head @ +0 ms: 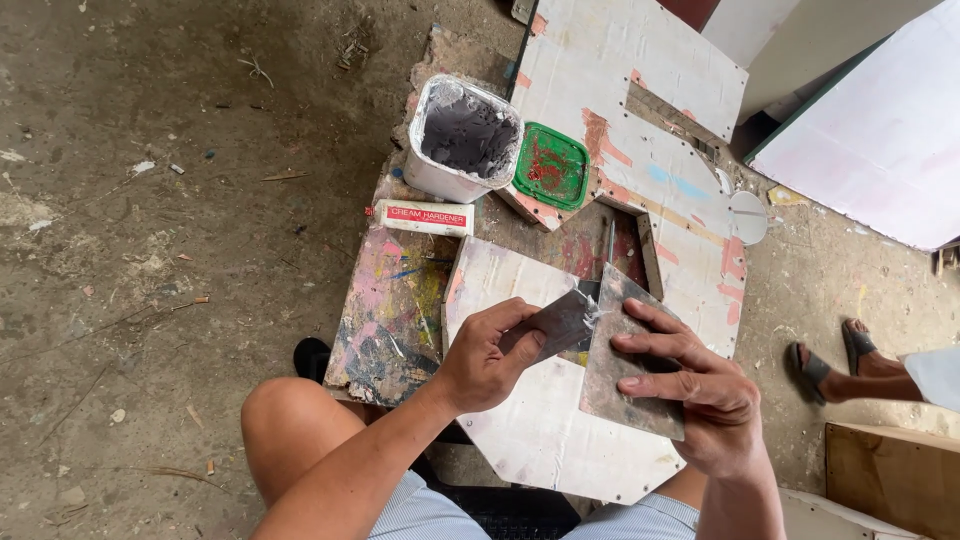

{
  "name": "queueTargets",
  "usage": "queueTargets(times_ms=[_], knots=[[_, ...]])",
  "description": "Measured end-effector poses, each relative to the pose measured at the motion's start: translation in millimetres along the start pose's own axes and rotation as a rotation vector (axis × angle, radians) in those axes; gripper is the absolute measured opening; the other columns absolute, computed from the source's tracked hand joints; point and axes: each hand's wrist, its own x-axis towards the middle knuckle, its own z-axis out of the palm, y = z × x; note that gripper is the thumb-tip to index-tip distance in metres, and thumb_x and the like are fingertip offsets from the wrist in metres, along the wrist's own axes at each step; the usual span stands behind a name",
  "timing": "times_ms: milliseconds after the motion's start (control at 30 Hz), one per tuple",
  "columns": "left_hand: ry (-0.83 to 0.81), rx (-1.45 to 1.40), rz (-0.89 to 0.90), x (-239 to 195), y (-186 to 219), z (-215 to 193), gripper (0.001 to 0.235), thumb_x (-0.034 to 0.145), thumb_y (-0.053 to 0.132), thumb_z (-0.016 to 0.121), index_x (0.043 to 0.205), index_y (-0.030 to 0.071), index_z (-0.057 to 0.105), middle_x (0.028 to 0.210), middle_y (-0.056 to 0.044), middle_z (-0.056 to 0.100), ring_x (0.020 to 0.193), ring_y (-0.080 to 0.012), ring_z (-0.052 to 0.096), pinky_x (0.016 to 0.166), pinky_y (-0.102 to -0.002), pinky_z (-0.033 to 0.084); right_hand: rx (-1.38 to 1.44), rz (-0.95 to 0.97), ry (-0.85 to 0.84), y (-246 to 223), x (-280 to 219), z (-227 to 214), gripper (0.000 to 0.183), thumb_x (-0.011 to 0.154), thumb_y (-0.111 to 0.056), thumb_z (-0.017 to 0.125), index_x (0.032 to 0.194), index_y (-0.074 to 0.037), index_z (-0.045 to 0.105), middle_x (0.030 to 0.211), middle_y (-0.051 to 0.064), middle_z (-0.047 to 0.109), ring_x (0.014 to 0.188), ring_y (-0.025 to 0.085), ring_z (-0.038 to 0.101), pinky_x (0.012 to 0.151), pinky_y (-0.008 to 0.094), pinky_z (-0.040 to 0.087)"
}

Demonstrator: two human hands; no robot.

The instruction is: Applying filler and scraping the edges of a large wooden letter to prepare it for finishing.

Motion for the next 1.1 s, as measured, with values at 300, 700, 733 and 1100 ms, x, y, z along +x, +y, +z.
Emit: queueTargets(times_ms=[300,700,733,1100], knots=[[0.003,-0.029,-0.046,0,-5,0,0.024,0.101,0.022,0.057,0.11,0.004,0.069,0.094,-0.006,0.068,0.085,-0.0177,0.063,0.073,-0.03,0.05,-0.051,0.029,0.002,5,2,0,0.017,0.097,-0.021,0.067,0.111,-0.017,0.075,0.132,0.014,0.069,0.144,0.044,0.057,0.123,0.056,0.049],[0.007,-0.094,-0.087,0,-10,-1,0.024,0.101,0.024,0.057,0.11,0.004,0.069,0.095,-0.005,0.067,0.087,-0.0168,0.063,0.076,-0.029,0.052,-0.05,0.046,0.044,20,8,1,0.018,0.095,-0.019,0.069,0.112,-0.016,0.074,0.132,0.015,0.069,0.144,0.043,0.056,0.124,0.055,0.049],[-0.002,-0.124,-0.1,0,-11,-1,0.025,0.101,0.023,0.057,0.111,0.004,0.068,0.095,-0.005,0.067,0.087,-0.0169,0.062,0.075,-0.029,0.051,-0.038,0.057,0.055,21,8,1,0.018,0.095,-0.016,0.07,0.113,-0.016,0.074,0.133,0.014,0.068,0.146,0.042,0.056,0.124,0.055,0.048],[0.061,-0.298,-0.126,-8,-29,18,0.011,0.096,0.008,0.062,0.097,0.002,0.071,0.073,-0.004,0.06,0.072,-0.0097,0.054,0.062,-0.025,0.05,-0.124,0.174,0.224,31,-3,-3,0.019,0.082,-0.003,0.08,0.099,-0.01,0.081,0.116,0.014,0.077,0.134,0.039,0.06,0.112,0.053,0.046]])
